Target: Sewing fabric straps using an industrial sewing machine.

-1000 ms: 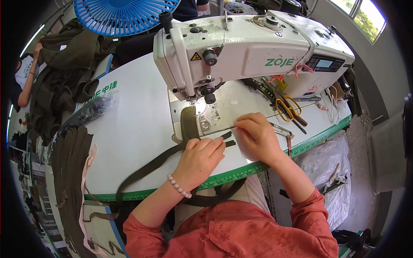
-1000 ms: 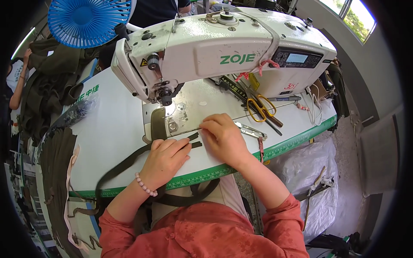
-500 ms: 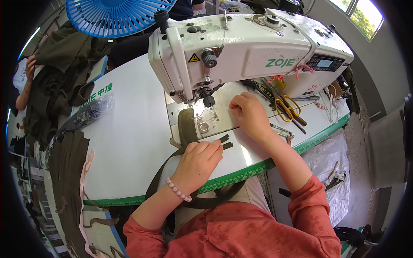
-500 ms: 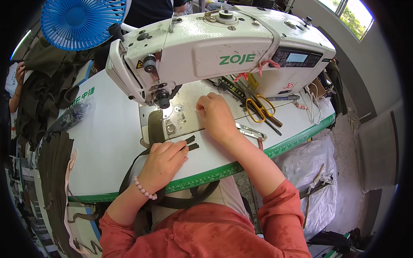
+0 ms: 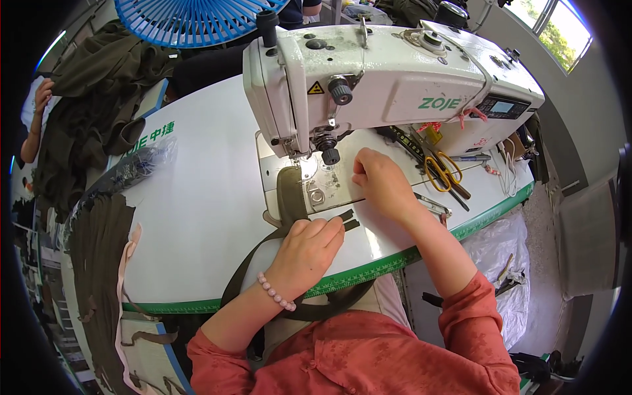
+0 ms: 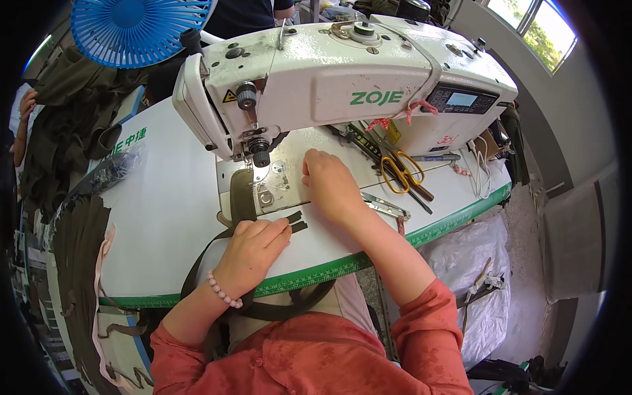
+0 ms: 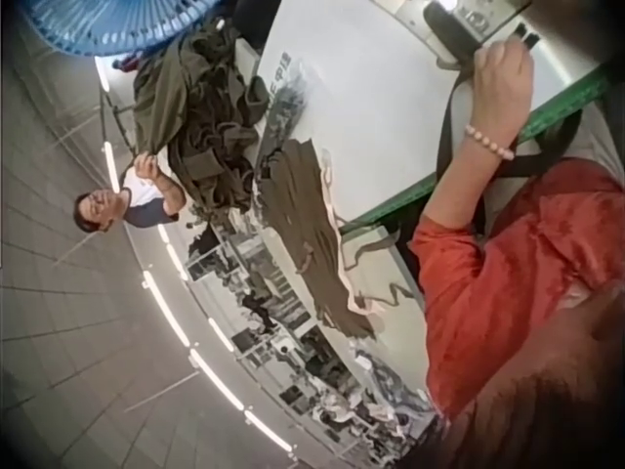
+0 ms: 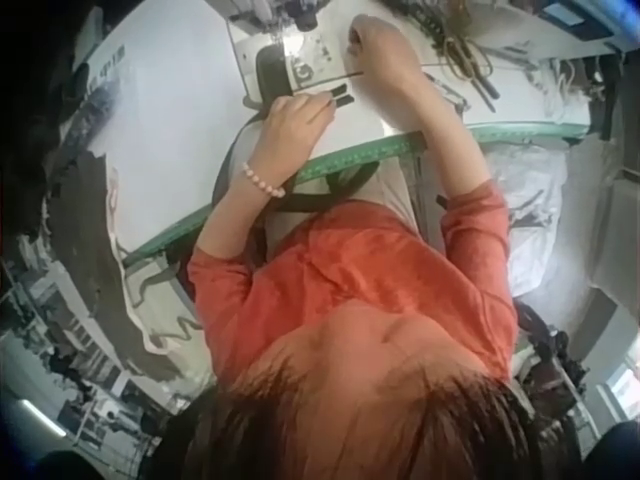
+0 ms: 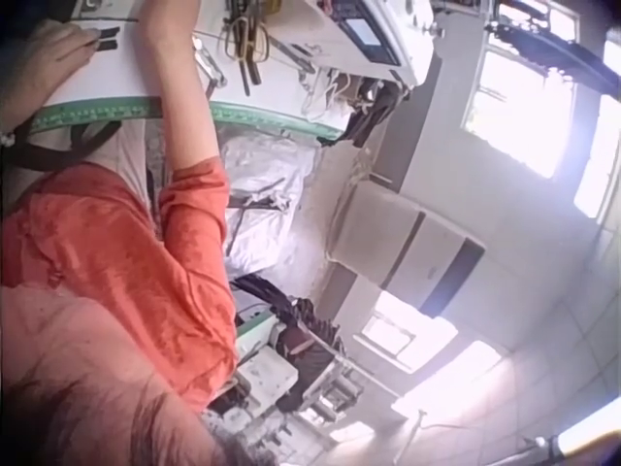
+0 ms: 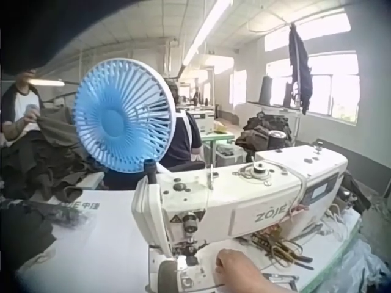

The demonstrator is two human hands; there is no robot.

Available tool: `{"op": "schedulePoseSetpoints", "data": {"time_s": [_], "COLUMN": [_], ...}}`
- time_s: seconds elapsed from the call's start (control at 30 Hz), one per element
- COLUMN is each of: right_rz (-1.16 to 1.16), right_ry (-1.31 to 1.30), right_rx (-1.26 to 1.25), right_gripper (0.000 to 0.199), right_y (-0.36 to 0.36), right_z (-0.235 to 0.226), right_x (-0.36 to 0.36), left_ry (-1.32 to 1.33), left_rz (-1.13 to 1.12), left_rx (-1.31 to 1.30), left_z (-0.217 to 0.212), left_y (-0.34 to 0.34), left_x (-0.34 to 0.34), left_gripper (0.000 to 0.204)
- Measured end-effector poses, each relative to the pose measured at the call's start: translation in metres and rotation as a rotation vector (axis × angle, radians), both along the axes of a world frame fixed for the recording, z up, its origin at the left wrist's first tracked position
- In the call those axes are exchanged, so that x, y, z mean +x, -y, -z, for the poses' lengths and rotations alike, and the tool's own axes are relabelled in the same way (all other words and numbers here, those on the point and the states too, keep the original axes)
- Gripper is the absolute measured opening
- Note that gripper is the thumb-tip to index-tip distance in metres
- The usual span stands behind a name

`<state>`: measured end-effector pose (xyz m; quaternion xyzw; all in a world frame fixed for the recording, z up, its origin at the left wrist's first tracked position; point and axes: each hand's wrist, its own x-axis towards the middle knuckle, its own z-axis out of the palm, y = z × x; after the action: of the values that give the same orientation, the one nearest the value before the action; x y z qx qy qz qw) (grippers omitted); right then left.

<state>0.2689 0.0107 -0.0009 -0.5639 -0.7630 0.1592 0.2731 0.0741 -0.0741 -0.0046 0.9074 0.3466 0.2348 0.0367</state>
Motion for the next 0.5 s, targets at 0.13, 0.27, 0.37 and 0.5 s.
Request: {"op": "schedulePoseSetpoints", "data": {"time_s": [0.13, 0.27, 0.37, 0.5], "right_rz": [-0.003, -0.053, -0.047, -0.028], "right_ry": [-0.191, -0.472, -0.456, -0.413], "right_rx": [-0.182, -0.388, -0.369, -0.261], "right_gripper": [0.010, 0.010, 0.010, 0.009], "right_y": [0.033, 0.065, 0.075, 0.077], "right_z": [-0.005, -0.003, 0.001, 0.007], "right_x": [-0.005, -0.007, -0.010, -0.017], "left_ry": [-0.013, -0.013, -0.018, -0.027], "left_rz": [-0.005, -0.004, -0.006, -0.014], "left_rx": [-0.004, -0.002, 0.005, 0.000], "left_z": [0.005, 0.006, 0.007, 0.008], "left_y": [0.002, 0.002, 0.003, 0.004], "left_x": [-0.005, -0.007, -0.009, -0.010], "left_gripper": [0.021, 0.022, 0.022, 0.024]}}
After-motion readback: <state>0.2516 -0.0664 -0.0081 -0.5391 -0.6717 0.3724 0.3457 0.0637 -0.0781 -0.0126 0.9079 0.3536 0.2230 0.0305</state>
